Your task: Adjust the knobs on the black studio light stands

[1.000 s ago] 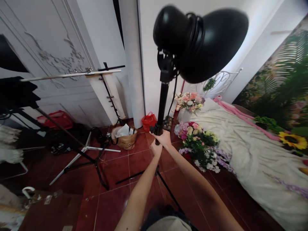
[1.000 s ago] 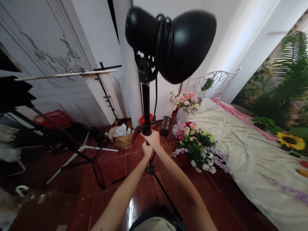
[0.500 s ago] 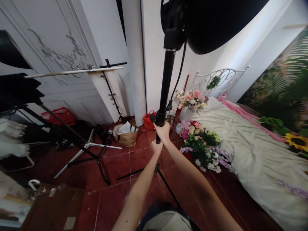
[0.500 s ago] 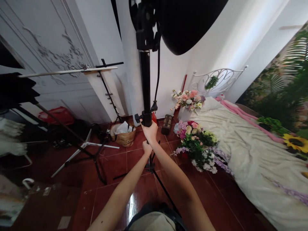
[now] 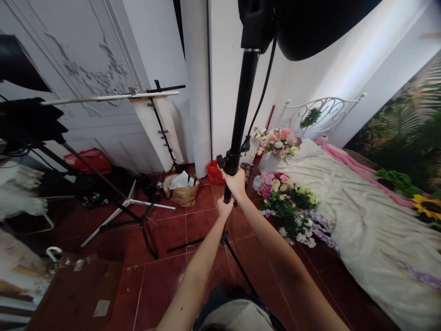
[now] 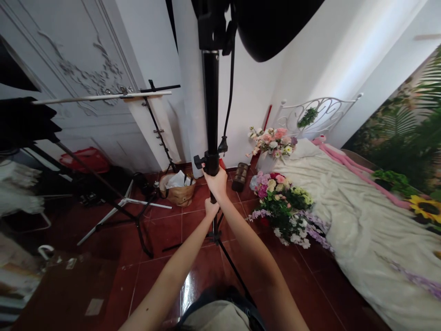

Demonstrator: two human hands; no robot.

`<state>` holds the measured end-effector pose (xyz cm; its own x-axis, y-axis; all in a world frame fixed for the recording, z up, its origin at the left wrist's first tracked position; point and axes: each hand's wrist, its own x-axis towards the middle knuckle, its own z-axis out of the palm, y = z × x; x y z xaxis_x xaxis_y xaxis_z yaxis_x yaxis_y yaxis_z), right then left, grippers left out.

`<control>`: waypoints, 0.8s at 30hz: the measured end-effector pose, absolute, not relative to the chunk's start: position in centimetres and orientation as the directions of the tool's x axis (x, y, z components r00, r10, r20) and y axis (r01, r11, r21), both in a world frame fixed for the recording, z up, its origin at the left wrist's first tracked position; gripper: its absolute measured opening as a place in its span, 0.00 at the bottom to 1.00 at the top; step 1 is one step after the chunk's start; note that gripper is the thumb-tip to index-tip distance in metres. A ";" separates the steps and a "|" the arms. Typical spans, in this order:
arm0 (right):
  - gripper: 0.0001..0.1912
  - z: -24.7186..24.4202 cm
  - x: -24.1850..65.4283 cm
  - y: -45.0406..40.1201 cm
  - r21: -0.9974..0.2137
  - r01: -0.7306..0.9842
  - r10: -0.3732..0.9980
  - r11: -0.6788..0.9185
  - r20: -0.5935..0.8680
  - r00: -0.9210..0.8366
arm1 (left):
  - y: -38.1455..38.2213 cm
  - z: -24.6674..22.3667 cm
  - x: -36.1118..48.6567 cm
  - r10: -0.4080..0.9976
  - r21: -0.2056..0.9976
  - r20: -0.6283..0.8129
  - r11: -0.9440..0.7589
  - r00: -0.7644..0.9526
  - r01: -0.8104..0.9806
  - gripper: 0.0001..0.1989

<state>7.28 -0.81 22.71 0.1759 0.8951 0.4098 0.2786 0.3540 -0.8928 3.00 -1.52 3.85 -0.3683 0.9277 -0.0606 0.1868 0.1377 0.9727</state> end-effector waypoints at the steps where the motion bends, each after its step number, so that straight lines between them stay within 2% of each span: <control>1: 0.22 22.7 7.7 -1.2 -0.877 0.290 0.891 0.384 0.434 0.131 | -1.5 3.8 3.0 0.927 0.968 -0.032 0.122 -0.373 0.219 0.09; 4: 0.24 21.4 10.0 -2.4 -0.813 0.312 0.860 0.492 0.510 -0.028 | -1.4 3.5 3.1 0.924 0.949 0.035 0.089 -0.380 0.302 0.10; 6: 0.23 18.7 12.0 -3.4 -0.791 0.342 0.855 0.507 0.512 -0.084 | -1.3 3.4 3.2 0.924 0.951 0.048 0.074 -0.380 0.300 0.10; 8: 0.19 14.8 13.9 -4.6 -0.792 0.412 0.883 0.451 0.462 -0.079 | -1.4 3.4 3.2 0.929 0.963 0.059 0.044 -0.366 0.265 0.12; 11: 0.19 8.6 15.5 -6.4 -0.784 0.524 0.940 0.334 0.318 -0.123 | -1.5 3.5 3.3 0.939 0.978 0.070 0.001 -0.335 0.207 0.16; 14: 0.19 4.5 15.5 -7.2 -0.726 0.590 0.935 0.354 0.300 -0.191 | -1.5 3.5 3.4 0.940 0.979 0.092 -0.024 -0.328 0.204 0.17; 18: 0.20 3.2 14.7 -6.3 -0.696 0.613 0.926 0.374 0.314 -0.209 | -1.4 3.3 3.5 0.941 0.975 0.108 -0.036 -0.322 0.221 0.14; 24: 0.15 2.9 14.3 -3.8 -0.808 0.535 0.969 0.246 0.220 -0.113 | -1.6 3.6 3.4 0.948 0.973 0.088 -0.016 -0.305 0.231 0.13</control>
